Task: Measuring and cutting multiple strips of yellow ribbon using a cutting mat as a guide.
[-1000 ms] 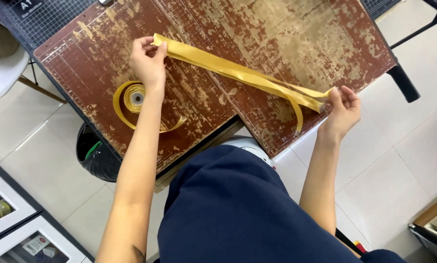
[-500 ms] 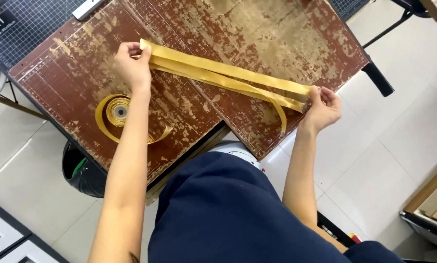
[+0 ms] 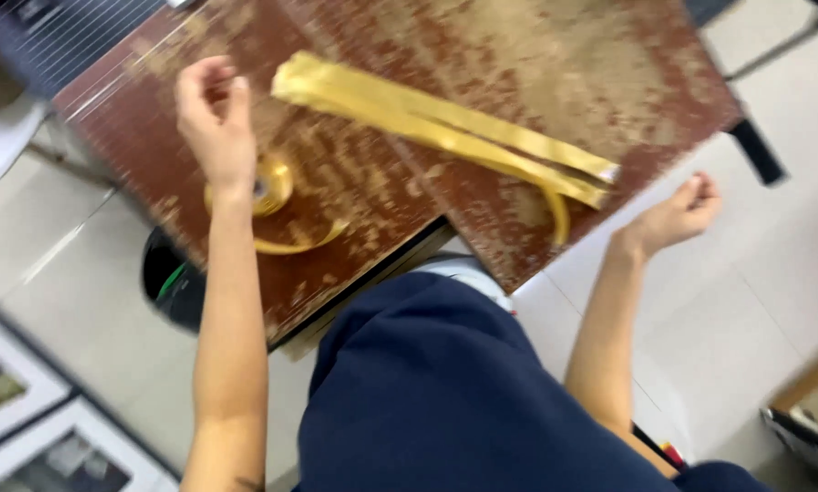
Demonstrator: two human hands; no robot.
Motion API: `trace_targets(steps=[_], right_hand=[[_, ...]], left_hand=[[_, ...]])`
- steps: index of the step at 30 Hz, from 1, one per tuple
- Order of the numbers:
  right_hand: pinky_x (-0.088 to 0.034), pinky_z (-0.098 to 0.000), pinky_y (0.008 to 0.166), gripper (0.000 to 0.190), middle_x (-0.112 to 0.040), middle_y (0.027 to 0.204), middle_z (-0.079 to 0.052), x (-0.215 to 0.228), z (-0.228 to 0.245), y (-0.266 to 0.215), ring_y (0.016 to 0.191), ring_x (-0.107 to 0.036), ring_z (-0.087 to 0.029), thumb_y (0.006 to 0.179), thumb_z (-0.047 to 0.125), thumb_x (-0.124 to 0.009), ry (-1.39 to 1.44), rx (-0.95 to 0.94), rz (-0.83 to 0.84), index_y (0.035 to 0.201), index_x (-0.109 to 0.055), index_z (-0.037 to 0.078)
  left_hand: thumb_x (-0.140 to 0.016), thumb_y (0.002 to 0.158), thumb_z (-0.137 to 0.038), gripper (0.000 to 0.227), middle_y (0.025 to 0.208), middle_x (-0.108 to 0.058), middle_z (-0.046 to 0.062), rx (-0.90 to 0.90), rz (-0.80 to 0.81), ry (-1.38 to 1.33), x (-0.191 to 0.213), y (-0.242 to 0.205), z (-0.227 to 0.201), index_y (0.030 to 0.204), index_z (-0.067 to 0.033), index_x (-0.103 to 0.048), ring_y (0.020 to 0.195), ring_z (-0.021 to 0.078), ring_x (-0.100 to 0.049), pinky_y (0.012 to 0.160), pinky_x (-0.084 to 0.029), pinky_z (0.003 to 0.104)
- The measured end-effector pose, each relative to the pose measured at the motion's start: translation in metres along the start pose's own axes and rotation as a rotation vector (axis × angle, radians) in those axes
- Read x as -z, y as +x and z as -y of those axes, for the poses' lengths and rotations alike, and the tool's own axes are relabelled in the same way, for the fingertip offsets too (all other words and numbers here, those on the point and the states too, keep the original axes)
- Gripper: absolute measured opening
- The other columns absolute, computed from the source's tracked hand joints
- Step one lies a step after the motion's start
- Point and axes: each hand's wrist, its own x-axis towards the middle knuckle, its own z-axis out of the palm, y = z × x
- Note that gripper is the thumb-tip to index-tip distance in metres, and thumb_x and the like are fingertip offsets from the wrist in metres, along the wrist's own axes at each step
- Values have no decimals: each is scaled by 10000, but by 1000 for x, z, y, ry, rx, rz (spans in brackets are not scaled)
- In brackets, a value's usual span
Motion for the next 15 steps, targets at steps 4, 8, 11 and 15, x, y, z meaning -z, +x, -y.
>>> trace_targets(steps=[4,8,11,15], right_hand=[[-462,-306,765,99,-606,973,-59,-26,102,-57,866,-573,-179,927,27,-635,-100,260,422,1021,-626,56],[-453,-337,845,258,-541,1090,-157,-37,148,-94,975,-519,-253,912,-165,-692,-135,479,883,1108,-621,-13],[-497,-287,781,265,-599,1108,-112,-40,134,-112,883,-588,-217,917,-92,-784,-45,420,1052,1142,-690,11],[-530,-288,784,234,-686,1007,-54,-45,184,-163,839,-651,-175,870,-12,-838,-24,347,1348,1067,-751,79]], left_hand=[[-630,965,37,178,1077,-603,101,-125,184,156,60,-15,-11,1120,-49,-650,925,200,-618,783,-521,298],[-618,986,50,169,1130,-582,151,-80,310,291,92,-43,-16,1150,16,-646,902,201,-600,836,-529,311],[-657,908,80,236,1134,-597,148,-231,273,286,109,-68,-9,1104,-46,-691,1034,408,-615,915,-473,485],[-625,814,67,306,1193,-583,75,-292,308,465,108,-98,-2,1054,-110,-694,1083,320,-576,917,-419,429]])
